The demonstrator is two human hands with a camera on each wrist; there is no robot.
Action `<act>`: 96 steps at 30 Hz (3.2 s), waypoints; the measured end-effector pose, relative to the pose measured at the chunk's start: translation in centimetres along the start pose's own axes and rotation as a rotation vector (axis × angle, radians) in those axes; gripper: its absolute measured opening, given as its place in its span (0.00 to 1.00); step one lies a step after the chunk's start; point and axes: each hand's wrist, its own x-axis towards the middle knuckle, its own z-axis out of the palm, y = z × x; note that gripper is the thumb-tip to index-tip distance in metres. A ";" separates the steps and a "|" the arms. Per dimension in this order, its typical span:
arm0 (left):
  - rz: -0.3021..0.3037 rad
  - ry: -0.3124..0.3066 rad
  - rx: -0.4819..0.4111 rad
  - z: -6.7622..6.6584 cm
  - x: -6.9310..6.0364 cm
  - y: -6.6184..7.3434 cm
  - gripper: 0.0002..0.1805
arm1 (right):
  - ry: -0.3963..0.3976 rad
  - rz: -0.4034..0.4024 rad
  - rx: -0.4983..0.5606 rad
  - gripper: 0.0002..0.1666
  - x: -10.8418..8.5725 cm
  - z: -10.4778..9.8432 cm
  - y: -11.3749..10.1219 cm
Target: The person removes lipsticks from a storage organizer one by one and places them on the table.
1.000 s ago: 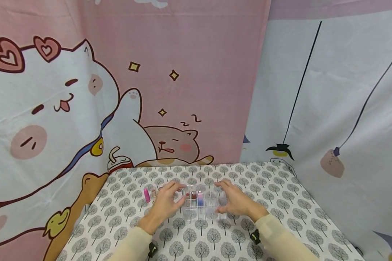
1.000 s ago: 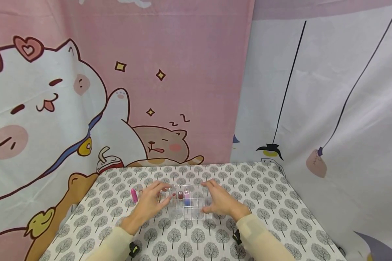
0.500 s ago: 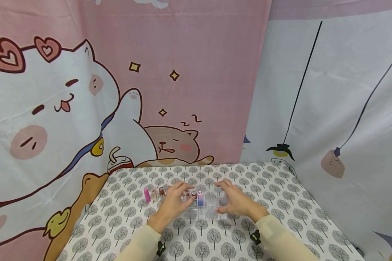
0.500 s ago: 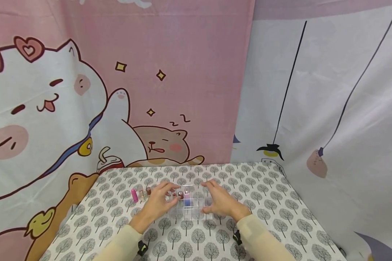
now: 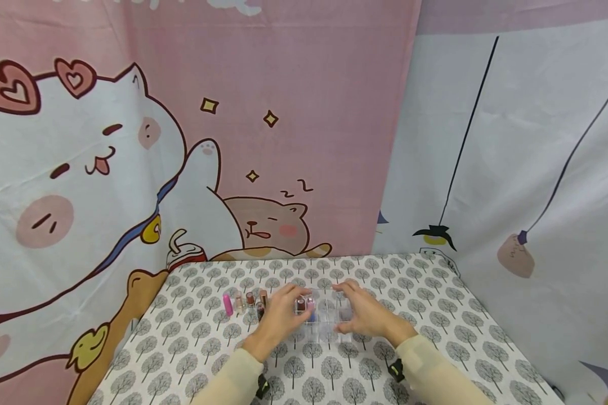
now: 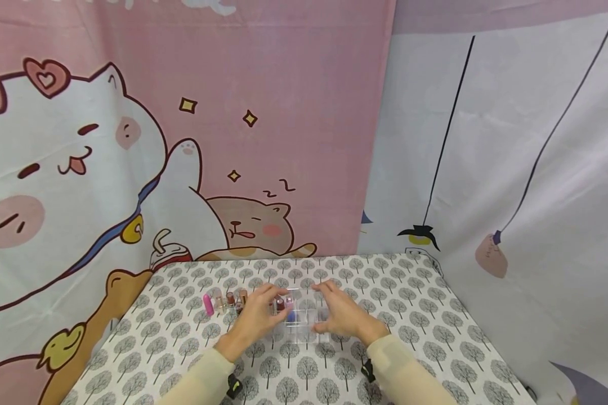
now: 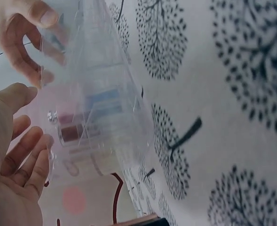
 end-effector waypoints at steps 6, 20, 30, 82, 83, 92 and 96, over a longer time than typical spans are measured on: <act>0.035 0.044 0.072 0.6 0.2 0.3 0.23 | 0.001 -0.005 -0.007 0.67 0.1 0.1 0.0; 0.012 0.026 0.076 1.1 0.8 0.3 0.24 | 0.005 -0.025 -0.004 0.67 0.4 0.2 0.4; -0.029 -0.006 0.083 1.3 1.0 0.2 0.18 | 0.008 -0.021 -0.016 0.66 0.3 -0.1 0.2; -0.111 0.023 -0.157 -0.3 1.8 1.1 0.15 | 0.015 -0.036 -0.011 0.65 0.2 -0.3 0.3; -0.103 0.028 -0.155 -0.4 1.8 1.1 0.15 | 0.014 -0.035 -0.010 0.65 0.3 -0.3 0.3; -0.073 0.078 -0.150 -0.9 2.1 1.2 0.15 | 0.012 -0.027 -0.022 0.66 0.5 -0.4 0.1; -0.004 0.132 -0.158 -0.9 1.9 0.7 0.16 | 0.011 -0.029 -0.025 0.66 0.5 -0.3 0.0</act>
